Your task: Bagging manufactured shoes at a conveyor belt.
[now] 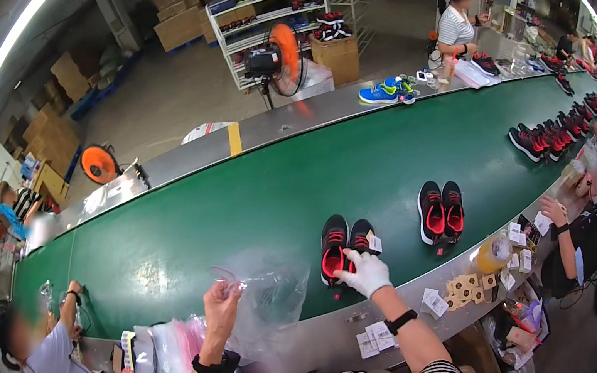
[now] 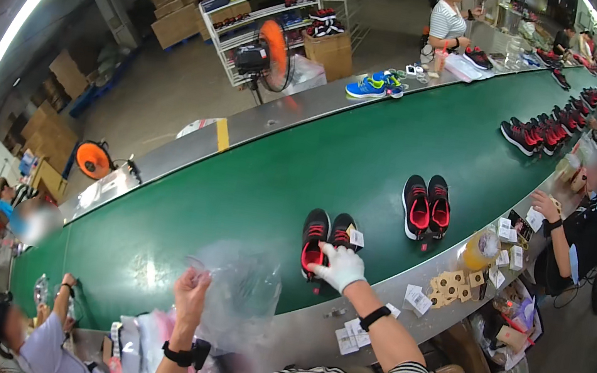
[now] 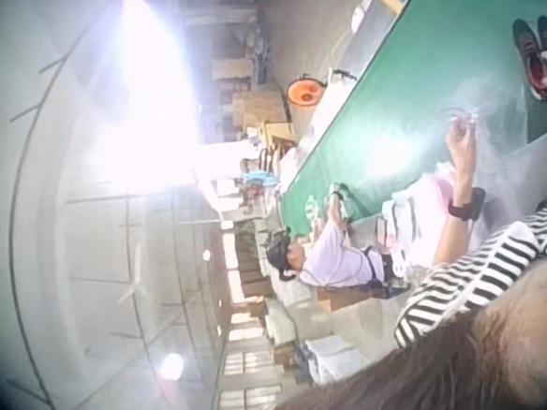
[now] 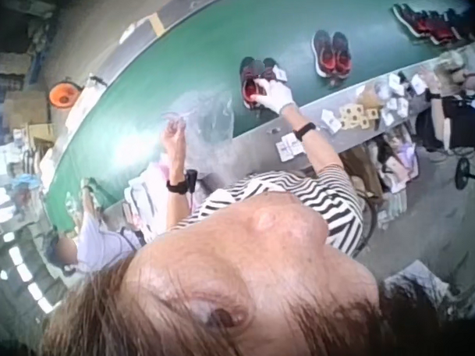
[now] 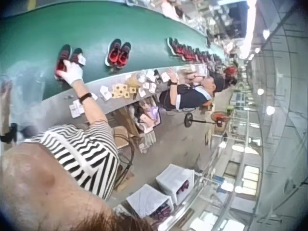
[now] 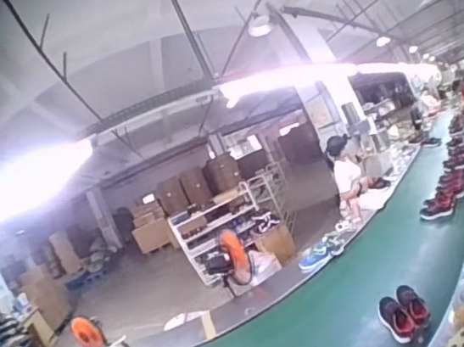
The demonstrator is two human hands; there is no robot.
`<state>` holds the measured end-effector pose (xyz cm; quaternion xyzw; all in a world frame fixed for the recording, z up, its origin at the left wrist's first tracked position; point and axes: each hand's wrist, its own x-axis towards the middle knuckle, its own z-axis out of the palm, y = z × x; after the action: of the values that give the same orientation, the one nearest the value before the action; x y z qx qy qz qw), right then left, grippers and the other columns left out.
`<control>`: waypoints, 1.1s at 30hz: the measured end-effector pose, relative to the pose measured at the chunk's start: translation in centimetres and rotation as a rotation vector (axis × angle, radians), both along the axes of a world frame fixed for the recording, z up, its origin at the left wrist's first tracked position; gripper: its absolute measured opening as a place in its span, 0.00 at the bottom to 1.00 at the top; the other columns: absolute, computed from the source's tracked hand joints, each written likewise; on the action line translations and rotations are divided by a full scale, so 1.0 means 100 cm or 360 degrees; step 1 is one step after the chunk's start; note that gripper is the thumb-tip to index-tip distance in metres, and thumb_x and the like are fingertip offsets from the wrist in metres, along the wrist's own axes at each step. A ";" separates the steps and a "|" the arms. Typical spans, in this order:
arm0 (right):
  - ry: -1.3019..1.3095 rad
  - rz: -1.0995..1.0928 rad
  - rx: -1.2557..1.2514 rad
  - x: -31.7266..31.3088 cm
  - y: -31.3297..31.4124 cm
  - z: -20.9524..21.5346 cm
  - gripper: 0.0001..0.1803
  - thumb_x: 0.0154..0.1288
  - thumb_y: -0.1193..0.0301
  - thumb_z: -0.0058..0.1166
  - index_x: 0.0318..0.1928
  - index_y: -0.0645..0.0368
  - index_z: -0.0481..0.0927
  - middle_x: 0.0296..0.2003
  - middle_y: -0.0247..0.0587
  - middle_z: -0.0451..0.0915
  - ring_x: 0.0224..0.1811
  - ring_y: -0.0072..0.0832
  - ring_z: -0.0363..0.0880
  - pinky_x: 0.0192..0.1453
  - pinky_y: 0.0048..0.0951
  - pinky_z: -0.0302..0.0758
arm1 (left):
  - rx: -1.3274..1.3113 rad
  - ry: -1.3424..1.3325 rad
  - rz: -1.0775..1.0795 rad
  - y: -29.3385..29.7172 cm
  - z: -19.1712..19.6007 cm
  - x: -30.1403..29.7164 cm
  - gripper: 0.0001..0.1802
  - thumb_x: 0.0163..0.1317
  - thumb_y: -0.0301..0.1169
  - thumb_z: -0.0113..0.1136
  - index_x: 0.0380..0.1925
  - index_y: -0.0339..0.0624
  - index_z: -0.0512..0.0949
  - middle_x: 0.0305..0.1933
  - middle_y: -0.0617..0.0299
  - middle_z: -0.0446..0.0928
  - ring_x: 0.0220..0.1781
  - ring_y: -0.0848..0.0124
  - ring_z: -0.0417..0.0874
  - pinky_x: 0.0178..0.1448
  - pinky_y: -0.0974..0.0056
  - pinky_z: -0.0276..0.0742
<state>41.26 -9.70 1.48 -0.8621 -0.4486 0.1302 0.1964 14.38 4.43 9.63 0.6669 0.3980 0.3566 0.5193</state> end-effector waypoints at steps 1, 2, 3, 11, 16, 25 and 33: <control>-0.0004 0.0032 -0.0115 -0.002 0.009 -0.008 0.38 0.45 0.38 0.50 0.54 0.45 0.70 0.38 0.52 0.75 0.43 0.43 0.75 0.46 0.39 0.72 | 0.0033 0.0049 -0.0027 0.003 -0.006 0.003 0.10 0.57 0.28 0.58 0.21 0.38 0.69 0.22 0.75 0.63 0.25 0.85 0.58 0.26 0.76 0.54; -0.0080 0.0075 -0.0208 -0.004 0.016 -0.021 0.38 0.45 0.38 0.51 0.54 0.44 0.69 0.39 0.52 0.75 0.43 0.41 0.75 0.46 0.38 0.70 | 0.0037 0.0037 -0.0053 0.005 -0.008 0.006 0.10 0.57 0.28 0.58 0.21 0.38 0.69 0.22 0.75 0.63 0.25 0.85 0.58 0.26 0.76 0.54; -0.0139 0.0097 -0.0279 -0.010 0.021 -0.034 0.39 0.44 0.37 0.50 0.54 0.44 0.70 0.39 0.51 0.75 0.43 0.42 0.75 0.46 0.38 0.70 | 0.0026 0.0039 -0.0081 0.007 -0.008 0.007 0.10 0.57 0.29 0.58 0.21 0.40 0.68 0.22 0.76 0.63 0.25 0.85 0.58 0.26 0.76 0.53; -0.0369 -0.0189 -0.0463 -0.058 0.048 -0.086 0.26 0.48 0.42 0.51 0.35 0.50 0.78 0.37 0.46 0.71 0.41 0.37 0.72 0.41 0.37 0.67 | -0.0138 0.0075 -0.0081 0.019 -0.030 -0.035 0.13 0.58 0.34 0.58 0.21 0.42 0.67 0.22 0.76 0.62 0.25 0.85 0.57 0.27 0.76 0.54; -0.0461 -0.0234 -0.0292 -0.062 0.045 -0.103 0.26 0.46 0.41 0.51 0.32 0.51 0.77 0.34 0.49 0.69 0.36 0.41 0.72 0.40 0.39 0.68 | -0.0073 0.0215 0.0051 0.028 -0.044 -0.057 0.13 0.56 0.33 0.57 0.21 0.36 0.68 0.21 0.73 0.63 0.25 0.81 0.60 0.27 0.73 0.58; -0.0349 -0.0262 -0.0278 -0.061 0.054 -0.090 0.27 0.38 0.46 0.62 0.35 0.48 0.76 0.35 0.45 0.69 0.37 0.38 0.73 0.40 0.37 0.70 | -0.0291 0.0218 -0.0003 0.036 -0.030 -0.066 0.06 0.58 0.29 0.56 0.25 0.39 0.73 0.24 0.76 0.66 0.26 0.85 0.61 0.28 0.76 0.56; -0.0040 -0.0174 -0.0173 -0.051 0.043 -0.081 0.24 0.47 0.47 0.56 0.37 0.51 0.76 0.37 0.48 0.71 0.38 0.40 0.75 0.40 0.40 0.73 | -0.0247 0.0208 -0.0002 0.037 -0.024 -0.053 0.06 0.57 0.28 0.56 0.24 0.39 0.72 0.24 0.75 0.68 0.27 0.85 0.63 0.30 0.75 0.59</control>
<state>36.18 -5.36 -6.65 -0.8963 -0.3956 0.1328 0.1504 9.08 8.10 7.20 0.6469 0.4570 0.2801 0.5425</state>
